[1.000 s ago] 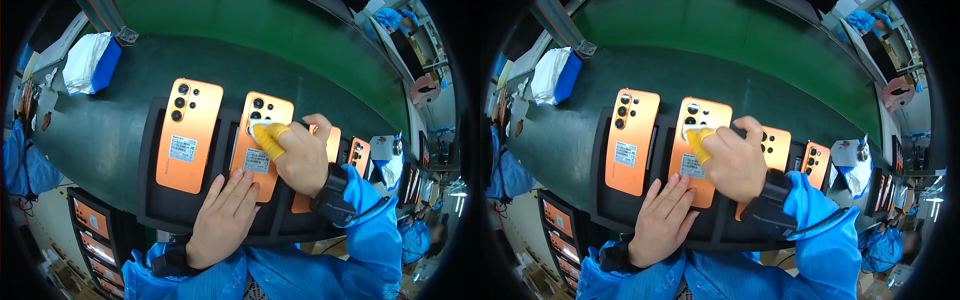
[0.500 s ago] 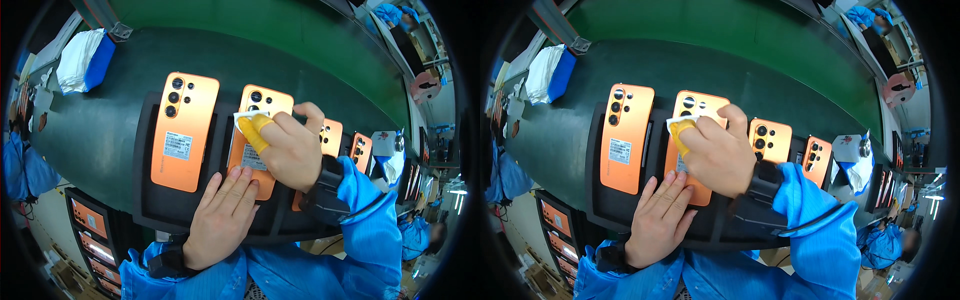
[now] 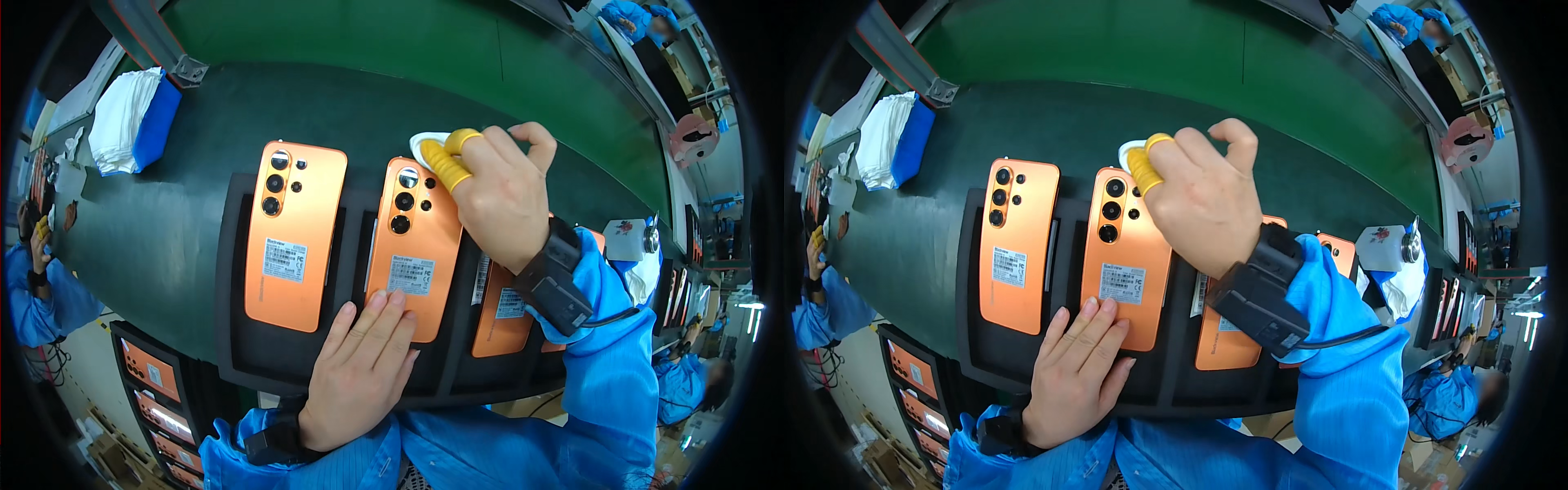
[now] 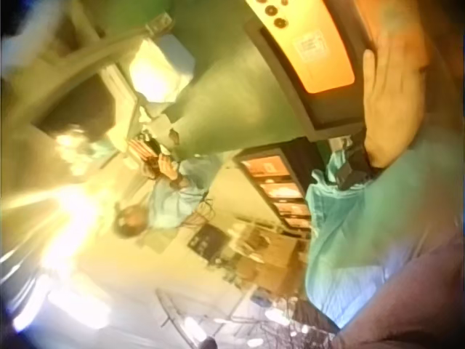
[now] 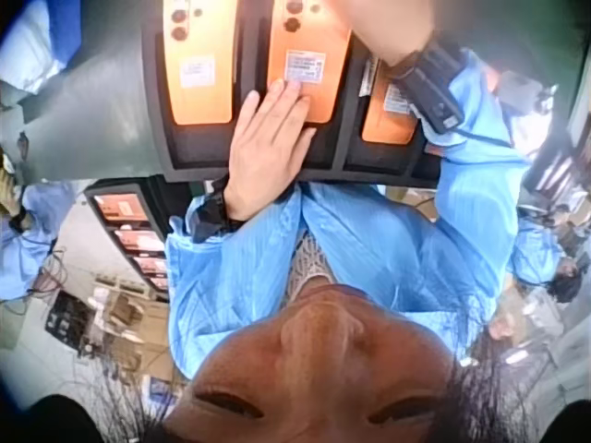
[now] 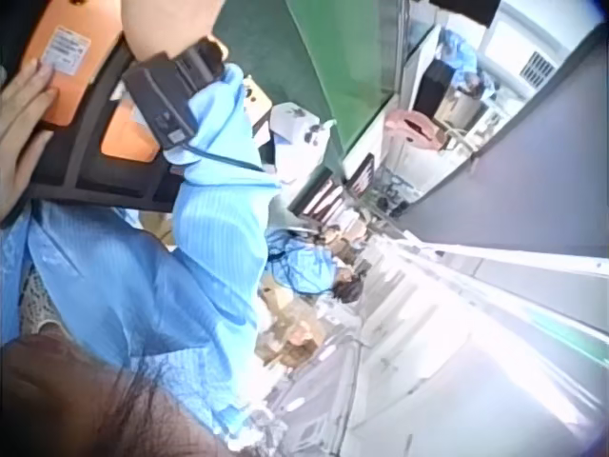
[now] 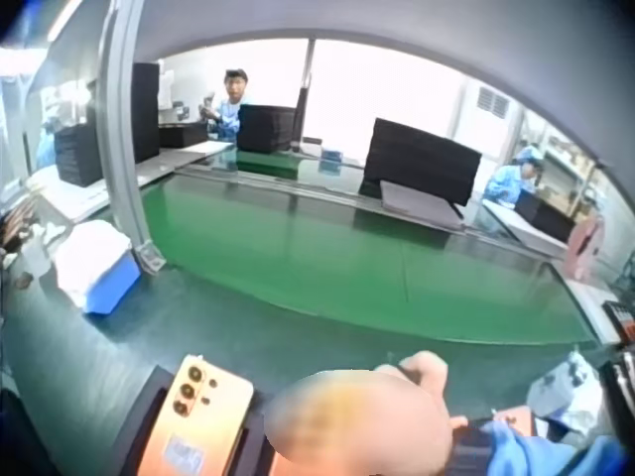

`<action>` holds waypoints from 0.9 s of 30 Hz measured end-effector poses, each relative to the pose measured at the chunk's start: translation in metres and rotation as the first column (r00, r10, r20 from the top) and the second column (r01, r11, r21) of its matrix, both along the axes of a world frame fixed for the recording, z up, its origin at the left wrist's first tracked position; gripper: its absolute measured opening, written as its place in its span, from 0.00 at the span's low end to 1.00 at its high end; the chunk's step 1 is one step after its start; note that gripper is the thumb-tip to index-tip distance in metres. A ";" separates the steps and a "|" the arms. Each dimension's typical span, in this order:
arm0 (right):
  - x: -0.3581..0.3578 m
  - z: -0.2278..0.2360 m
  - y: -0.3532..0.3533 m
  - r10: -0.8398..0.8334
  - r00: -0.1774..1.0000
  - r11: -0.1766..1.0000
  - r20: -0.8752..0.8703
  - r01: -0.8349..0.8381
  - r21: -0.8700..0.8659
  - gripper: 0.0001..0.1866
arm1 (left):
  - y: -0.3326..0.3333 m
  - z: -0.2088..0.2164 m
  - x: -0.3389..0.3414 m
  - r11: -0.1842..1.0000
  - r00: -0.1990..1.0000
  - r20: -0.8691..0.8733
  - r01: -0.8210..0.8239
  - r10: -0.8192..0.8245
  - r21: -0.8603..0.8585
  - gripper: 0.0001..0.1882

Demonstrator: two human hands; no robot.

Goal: Cleaning and inspecting the back surfaces of smartphones on a tray in a manufacturing facility.

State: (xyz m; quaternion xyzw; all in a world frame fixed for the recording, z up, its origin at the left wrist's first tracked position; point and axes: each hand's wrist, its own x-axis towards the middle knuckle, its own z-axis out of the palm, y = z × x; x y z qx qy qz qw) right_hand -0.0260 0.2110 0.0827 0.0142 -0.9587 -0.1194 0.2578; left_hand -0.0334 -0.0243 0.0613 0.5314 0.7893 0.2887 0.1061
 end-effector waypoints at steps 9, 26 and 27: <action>-0.003 0.007 0.004 -0.082 0.994 0.995 0.072 0.086 -0.050 0.06 | -0.001 0.002 0.000 0.999 1.000 -0.021 -0.005 0.004 -0.035 0.24; 0.008 -0.005 -0.009 0.219 0.974 0.958 0.062 -0.203 -0.202 0.02 | 0.004 0.003 0.003 0.998 0.999 -0.031 -0.012 0.011 -0.059 0.24; 0.009 -0.004 -0.009 0.222 0.973 0.956 0.062 -0.205 -0.209 0.02 | 0.003 0.002 0.003 0.998 0.999 -0.035 -0.030 0.029 -0.055 0.24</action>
